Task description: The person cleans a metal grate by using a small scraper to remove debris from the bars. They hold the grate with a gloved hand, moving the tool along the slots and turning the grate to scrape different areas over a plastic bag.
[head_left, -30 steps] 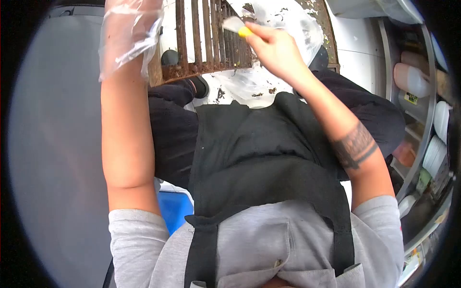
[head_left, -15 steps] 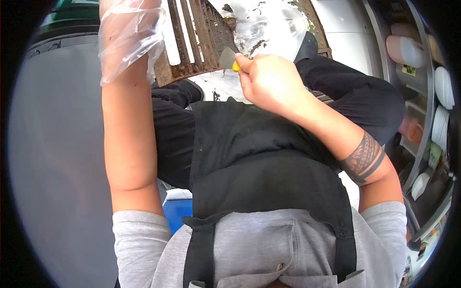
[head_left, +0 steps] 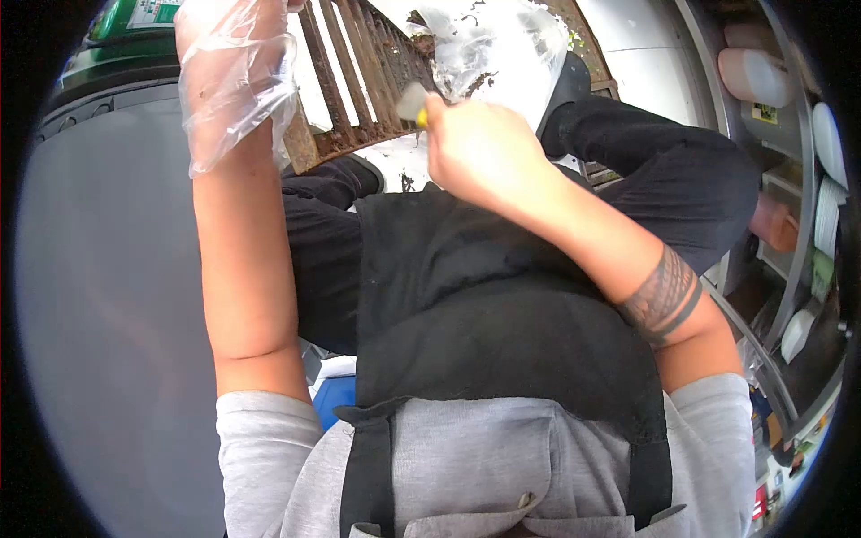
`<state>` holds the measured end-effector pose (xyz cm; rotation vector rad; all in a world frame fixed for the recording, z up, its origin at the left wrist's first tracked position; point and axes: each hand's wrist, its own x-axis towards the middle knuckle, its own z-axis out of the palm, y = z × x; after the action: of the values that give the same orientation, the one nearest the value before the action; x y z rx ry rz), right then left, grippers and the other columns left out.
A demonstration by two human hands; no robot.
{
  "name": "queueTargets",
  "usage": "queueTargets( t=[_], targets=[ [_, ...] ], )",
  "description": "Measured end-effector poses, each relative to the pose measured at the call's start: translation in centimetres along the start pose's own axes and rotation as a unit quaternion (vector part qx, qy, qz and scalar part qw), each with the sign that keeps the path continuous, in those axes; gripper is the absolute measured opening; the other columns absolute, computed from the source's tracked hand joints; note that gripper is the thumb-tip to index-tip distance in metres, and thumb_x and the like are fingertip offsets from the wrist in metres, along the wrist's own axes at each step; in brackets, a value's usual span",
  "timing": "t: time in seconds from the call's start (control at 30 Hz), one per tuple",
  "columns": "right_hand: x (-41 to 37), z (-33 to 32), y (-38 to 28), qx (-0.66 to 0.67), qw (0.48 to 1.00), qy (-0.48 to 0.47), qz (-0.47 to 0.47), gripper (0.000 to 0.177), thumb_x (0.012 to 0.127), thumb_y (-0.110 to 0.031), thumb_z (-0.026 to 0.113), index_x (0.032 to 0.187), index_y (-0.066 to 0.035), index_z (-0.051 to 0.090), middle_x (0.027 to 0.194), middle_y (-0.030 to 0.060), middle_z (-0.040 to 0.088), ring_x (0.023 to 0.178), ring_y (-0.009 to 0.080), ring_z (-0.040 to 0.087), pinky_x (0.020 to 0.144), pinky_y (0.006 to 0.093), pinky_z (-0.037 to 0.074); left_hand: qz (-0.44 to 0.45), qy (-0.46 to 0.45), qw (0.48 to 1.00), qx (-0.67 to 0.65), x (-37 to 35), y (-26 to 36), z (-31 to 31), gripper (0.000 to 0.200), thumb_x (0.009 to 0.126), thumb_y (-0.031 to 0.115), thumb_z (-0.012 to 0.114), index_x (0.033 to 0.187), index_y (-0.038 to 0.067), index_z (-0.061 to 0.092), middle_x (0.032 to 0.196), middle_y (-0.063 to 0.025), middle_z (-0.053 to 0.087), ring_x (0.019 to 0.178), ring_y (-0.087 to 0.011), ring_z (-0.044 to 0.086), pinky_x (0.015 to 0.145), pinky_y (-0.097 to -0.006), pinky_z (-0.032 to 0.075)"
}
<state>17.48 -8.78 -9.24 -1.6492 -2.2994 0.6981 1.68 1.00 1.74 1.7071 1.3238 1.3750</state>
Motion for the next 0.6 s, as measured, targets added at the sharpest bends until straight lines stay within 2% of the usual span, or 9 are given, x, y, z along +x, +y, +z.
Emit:
queueTargets(
  t=[0.1,0.13,0.17,0.23,0.27,0.4,0.5,0.57,0.6],
  targets=[
    [1.5,-0.2,0.1,0.015,1.000,0.009,-0.007,0.030,0.090,-0.012,0.054,0.108,0.009,0.065,0.077,0.0262,0.069,0.072,0.0428,0.071,0.065,0.0511,0.057,0.053,0.019,0.998,0.002,-0.8,1.4,1.3,0.033,0.069,-0.007,0.053,0.099,-0.012,0.065,0.092,-0.0067,0.060,0.072,-0.0106,0.047,0.061,-0.0221,0.040],
    [1.1,0.0,0.4,-0.009,0.998,0.035,-0.044,0.030,0.089,-0.012,0.054,0.107,0.009,0.065,0.077,0.0261,0.070,0.072,0.0427,0.071,0.065,0.0509,0.057,0.193,-0.011,0.955,0.224,0.3,-0.9,0.2,0.050,0.068,-0.007,0.052,0.117,-0.010,0.064,0.088,-0.0057,0.057,0.069,-0.0100,0.047,0.059,-0.0220,0.040],
    [0.7,0.0,0.4,-0.032,0.995,0.058,-0.081,0.029,0.089,-0.012,0.055,0.106,0.009,0.065,0.077,0.0260,0.070,0.071,0.0426,0.071,0.065,0.0507,0.057,0.193,-0.013,0.955,0.225,0.4,-0.2,0.5,0.050,0.068,-0.007,0.052,0.117,-0.010,0.064,0.088,-0.0057,0.057,0.069,-0.0100,0.047,0.059,-0.0220,0.040],
    [1.3,-0.8,0.3,-0.028,0.998,0.023,-0.048,0.025,0.088,-0.012,0.055,0.101,0.007,0.065,0.077,0.0253,0.070,0.071,0.0425,0.071,0.064,0.0504,0.057,-0.093,0.082,0.992,0.004,0.5,1.9,1.6,0.060,0.069,-0.007,0.053,0.129,-0.007,0.060,0.084,-0.0042,0.055,0.064,-0.0095,0.048,0.056,-0.0217,0.039],
    [2.3,-0.7,0.5,-0.010,0.999,0.030,-0.038,0.023,0.088,-0.012,0.055,0.099,0.006,0.064,0.077,0.0252,0.070,0.071,0.0422,0.071,0.065,0.0504,0.058,-0.067,0.028,0.997,-0.009,0.8,0.9,0.6,0.062,0.071,-0.006,0.052,0.133,-0.007,0.057,0.085,-0.0039,0.056,0.061,-0.0092,0.050,0.056,-0.0211,0.041],
    [4.0,-1.4,0.8,0.010,0.998,0.026,-0.055,0.020,0.087,-0.011,0.054,0.096,0.004,0.063,0.077,0.0243,0.070,0.071,0.0412,0.071,0.066,0.0506,0.058,-0.089,-0.001,0.996,-0.024,0.2,2.6,0.7,0.060,0.072,-0.007,0.051,0.132,-0.009,0.057,0.083,-0.0031,0.058,0.061,-0.0086,0.052,0.056,-0.0210,0.043],
    [2.4,-2.0,0.9,-0.022,0.997,0.012,-0.072,0.020,0.087,-0.010,0.055,0.095,0.006,0.063,0.077,0.0242,0.070,0.070,0.0393,0.072,0.065,0.0499,0.059,-0.084,0.053,0.994,-0.033,1.7,1.8,1.8,0.060,0.073,-0.008,0.051,0.133,-0.011,0.055,0.084,-0.0044,0.061,0.063,-0.0089,0.055,0.058,-0.0211,0.045],
    [4.0,-1.2,0.9,0.019,0.997,0.057,-0.057,0.023,0.087,-0.010,0.055,0.098,0.007,0.065,0.078,0.0254,0.070,0.071,0.0401,0.072,0.064,0.0497,0.059,-0.088,0.094,0.990,-0.060,1.6,1.0,1.9,0.060,0.073,-0.008,0.051,0.133,-0.011,0.055,0.086,-0.0053,0.063,0.064,-0.0091,0.055,0.059,-0.0210,0.046],
    [4.9,-1.3,0.6,0.019,0.997,0.057,-0.053,0.023,0.087,-0.010,0.055,0.098,0.007,0.065,0.078,0.0254,0.070,0.071,0.0401,0.072,0.064,0.0497,0.059,-0.076,0.018,0.993,-0.092,1.2,0.9,0.7,0.059,0.073,-0.009,0.050,0.132,-0.011,0.055,0.089,-0.0055,0.063,0.064,-0.0090,0.055,0.058,-0.0204,0.046]
  ],
)
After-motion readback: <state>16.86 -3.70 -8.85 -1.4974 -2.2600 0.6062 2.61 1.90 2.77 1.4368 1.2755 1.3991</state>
